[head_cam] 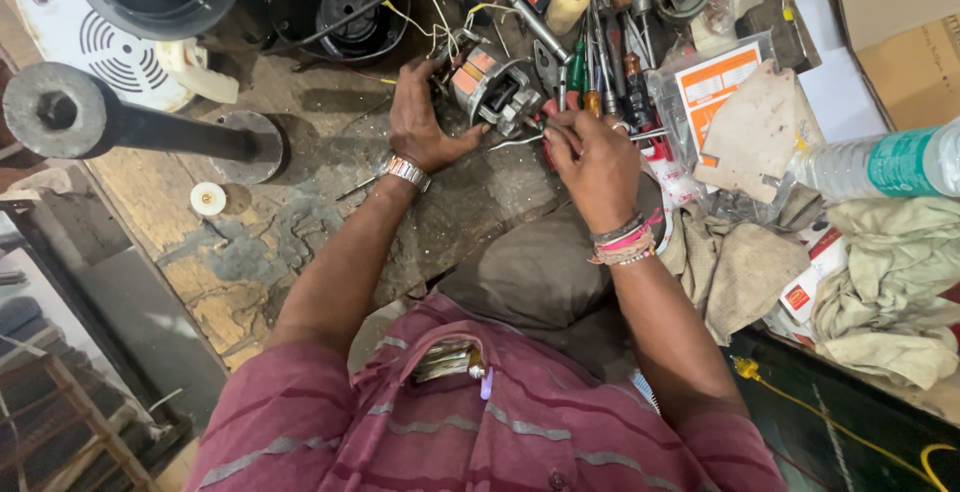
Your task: The person disassembles a small electrical motor on a cluttered workbench. Using a screwdriver and pliers, they remove screws and separate the motor housing into two halves, exposing the internal components.
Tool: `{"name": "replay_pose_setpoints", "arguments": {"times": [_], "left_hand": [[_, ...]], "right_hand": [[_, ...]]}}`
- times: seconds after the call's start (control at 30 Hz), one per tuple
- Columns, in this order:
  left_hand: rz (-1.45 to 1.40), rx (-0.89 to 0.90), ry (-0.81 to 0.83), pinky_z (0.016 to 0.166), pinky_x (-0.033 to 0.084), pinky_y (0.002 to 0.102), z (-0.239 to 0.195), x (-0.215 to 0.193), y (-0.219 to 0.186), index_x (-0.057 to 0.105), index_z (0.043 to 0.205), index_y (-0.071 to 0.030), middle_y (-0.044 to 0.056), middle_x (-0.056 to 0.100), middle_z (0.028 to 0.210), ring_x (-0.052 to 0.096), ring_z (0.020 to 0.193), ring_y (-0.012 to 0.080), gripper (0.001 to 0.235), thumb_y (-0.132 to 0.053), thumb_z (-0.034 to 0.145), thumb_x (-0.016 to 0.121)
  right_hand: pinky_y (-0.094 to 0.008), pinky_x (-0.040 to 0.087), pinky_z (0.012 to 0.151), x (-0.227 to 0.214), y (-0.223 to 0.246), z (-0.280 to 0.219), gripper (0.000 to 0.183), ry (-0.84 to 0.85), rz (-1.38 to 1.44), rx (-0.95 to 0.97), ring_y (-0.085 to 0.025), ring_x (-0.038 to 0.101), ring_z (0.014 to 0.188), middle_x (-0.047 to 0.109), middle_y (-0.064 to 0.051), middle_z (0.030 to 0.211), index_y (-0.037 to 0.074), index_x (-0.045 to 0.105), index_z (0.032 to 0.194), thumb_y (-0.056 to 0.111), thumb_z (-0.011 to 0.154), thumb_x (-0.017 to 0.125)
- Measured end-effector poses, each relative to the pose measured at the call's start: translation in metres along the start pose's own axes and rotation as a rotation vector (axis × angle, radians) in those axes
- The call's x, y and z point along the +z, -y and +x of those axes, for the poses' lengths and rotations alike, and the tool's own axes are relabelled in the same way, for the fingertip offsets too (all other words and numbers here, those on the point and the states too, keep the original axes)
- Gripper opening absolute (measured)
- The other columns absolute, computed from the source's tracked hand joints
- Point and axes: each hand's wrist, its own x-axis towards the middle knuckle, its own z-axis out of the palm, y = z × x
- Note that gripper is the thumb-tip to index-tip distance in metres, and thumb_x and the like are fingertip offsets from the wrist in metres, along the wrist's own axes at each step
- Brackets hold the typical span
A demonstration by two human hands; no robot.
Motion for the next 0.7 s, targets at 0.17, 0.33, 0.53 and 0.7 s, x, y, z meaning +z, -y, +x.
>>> {"name": "replay_pose_setpoints", "arguments": {"times": [0.17,0.33,0.53,0.7], "left_hand": [[-0.014,-0.015,0.016,0.108,0.047,0.052,0.002,-0.002,-0.002,0.043,0.142,-0.007,0.023,0.055,0.133,0.055,0.125,0.0455,0.104,-0.043,0.06,0.097],[-0.103,-0.009,0.02,0.105,0.05,0.048,0.008,-0.012,-0.012,0.043,0.142,-0.008,0.022,0.055,0.134,0.057,0.123,0.0431,0.1,-0.036,0.062,0.095],[-0.073,-0.001,0.028,0.103,0.05,0.049,0.01,-0.012,-0.012,0.043,0.14,-0.006,0.024,0.053,0.134,0.056,0.121,0.0436,0.099,-0.036,0.062,0.096],[-0.059,0.022,0.023,0.103,0.05,0.049,0.011,-0.011,-0.009,0.043,0.14,-0.006,0.023,0.054,0.132,0.057,0.121,0.0429,0.099,-0.037,0.062,0.096]], "right_hand": [[-0.043,0.052,0.082,0.019,0.002,0.003,0.016,-0.037,0.022,-0.223,-0.032,0.067,0.088,0.075,-0.012,0.099,0.009,0.073,0.104,0.014,0.09,0.079],[-0.046,0.05,0.077,0.027,-0.001,0.004,0.013,0.029,-0.065,-0.23,-0.035,0.065,0.082,0.072,-0.015,0.088,0.004,0.072,0.098,0.011,0.089,0.078],[-0.046,0.05,0.076,0.032,-0.005,0.001,0.012,0.023,-0.035,-0.226,-0.035,0.065,0.083,0.072,-0.015,0.09,0.004,0.071,0.098,0.01,0.09,0.077],[-0.047,0.05,0.076,0.032,-0.003,0.008,0.01,0.021,-0.056,-0.22,-0.035,0.065,0.081,0.072,-0.015,0.086,0.005,0.07,0.095,0.009,0.088,0.076]]}}
